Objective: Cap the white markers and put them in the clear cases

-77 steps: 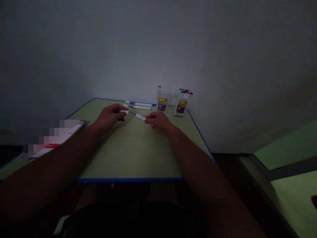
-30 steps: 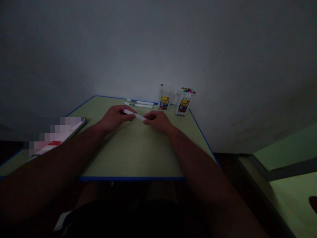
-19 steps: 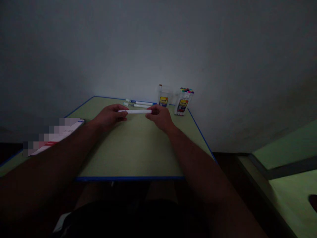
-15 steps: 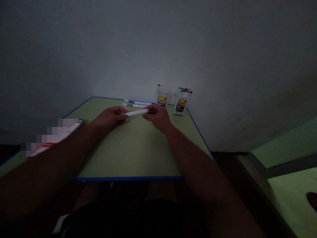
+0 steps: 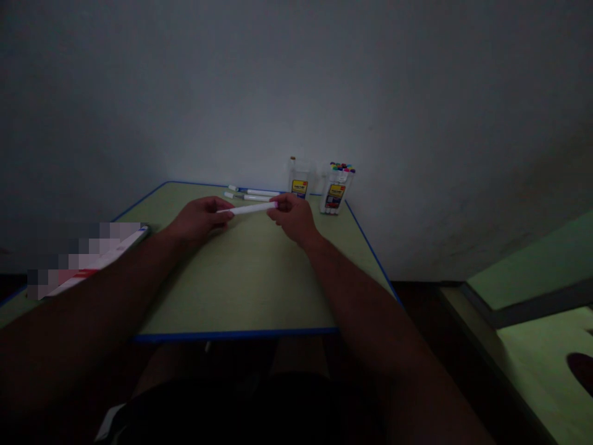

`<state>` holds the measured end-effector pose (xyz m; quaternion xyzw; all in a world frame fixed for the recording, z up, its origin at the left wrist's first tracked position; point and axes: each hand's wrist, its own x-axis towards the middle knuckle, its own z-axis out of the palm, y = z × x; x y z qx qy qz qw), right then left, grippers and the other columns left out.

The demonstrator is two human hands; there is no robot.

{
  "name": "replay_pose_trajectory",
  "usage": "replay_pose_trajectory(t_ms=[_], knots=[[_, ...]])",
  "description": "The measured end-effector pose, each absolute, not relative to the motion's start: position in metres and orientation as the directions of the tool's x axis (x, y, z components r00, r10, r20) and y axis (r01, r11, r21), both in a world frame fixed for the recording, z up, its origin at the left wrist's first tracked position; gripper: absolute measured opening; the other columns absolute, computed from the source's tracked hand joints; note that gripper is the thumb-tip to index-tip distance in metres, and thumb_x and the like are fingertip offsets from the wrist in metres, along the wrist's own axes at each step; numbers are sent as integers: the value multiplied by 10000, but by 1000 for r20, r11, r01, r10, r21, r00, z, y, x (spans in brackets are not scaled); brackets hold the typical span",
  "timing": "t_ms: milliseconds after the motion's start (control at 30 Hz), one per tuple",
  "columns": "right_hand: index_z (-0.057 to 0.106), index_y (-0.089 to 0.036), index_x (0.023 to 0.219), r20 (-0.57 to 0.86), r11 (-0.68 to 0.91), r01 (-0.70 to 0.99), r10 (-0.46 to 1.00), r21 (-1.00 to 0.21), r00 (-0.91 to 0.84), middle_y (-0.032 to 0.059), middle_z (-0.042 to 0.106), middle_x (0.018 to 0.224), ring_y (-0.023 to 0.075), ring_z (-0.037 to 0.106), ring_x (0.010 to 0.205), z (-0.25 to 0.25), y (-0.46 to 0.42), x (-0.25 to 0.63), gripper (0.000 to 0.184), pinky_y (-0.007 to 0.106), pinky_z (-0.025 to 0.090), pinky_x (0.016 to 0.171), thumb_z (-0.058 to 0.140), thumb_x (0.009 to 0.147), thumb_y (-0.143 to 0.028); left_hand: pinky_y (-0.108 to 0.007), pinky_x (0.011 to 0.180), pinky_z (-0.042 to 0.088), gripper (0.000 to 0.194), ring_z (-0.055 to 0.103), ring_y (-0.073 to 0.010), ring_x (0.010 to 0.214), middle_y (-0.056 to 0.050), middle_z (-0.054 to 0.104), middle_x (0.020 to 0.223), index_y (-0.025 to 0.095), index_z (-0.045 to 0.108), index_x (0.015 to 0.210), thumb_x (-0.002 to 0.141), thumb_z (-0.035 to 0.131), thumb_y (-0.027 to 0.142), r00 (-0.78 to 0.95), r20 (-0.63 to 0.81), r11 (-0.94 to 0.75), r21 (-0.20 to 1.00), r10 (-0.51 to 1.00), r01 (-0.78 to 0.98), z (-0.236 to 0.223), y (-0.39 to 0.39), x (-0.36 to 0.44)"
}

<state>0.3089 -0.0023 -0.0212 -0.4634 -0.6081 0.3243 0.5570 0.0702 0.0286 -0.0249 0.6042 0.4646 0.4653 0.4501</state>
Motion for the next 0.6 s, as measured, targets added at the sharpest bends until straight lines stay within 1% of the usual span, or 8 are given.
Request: replay_pose_trajectory(t_ms=[67,167,300,467,600], knots=[[691,-184,907,328,297,261,941,-919,86,-15,674,703,113,607,583,-22,-1,312,204,242,521,533,753,713,-209,-292,596,471,209,576,-137,571,-10,660,671,173,712,778,607,830,196,101,194,-207,968,976,140,-24,29,72],[700,-170,869,246,195,380,965,-904,91,-9,671,684,110,593,556,-24,0,315,168,251,511,541,746,710,-142,-283,590,467,254,570,-131,564,0,650,646,167,721,796,582,854,202,72,283,-289,954,956,85,-22,27,77],[729,-162,837,212,166,535,977,-829,25,2,673,697,121,602,601,-26,-2,317,132,268,504,610,747,715,-113,-266,560,449,299,567,-127,556,7,638,609,157,730,813,572,874,259,71,368,-370,929,927,12,-20,22,85],[742,-166,875,206,169,585,979,-793,-3,1,675,713,124,597,625,-27,-3,317,143,266,487,634,744,735,-137,-260,561,459,302,576,-124,563,6,650,614,161,731,815,575,881,268,99,406,-404,914,909,-37,-17,16,90],[742,-166,885,200,171,602,980,-780,-19,3,674,720,120,587,623,-26,-5,318,142,262,476,631,726,747,-137,-259,555,460,280,570,-121,558,13,643,608,170,730,805,580,876,252,109,407,-406,913,907,-31,-16,15,90]])
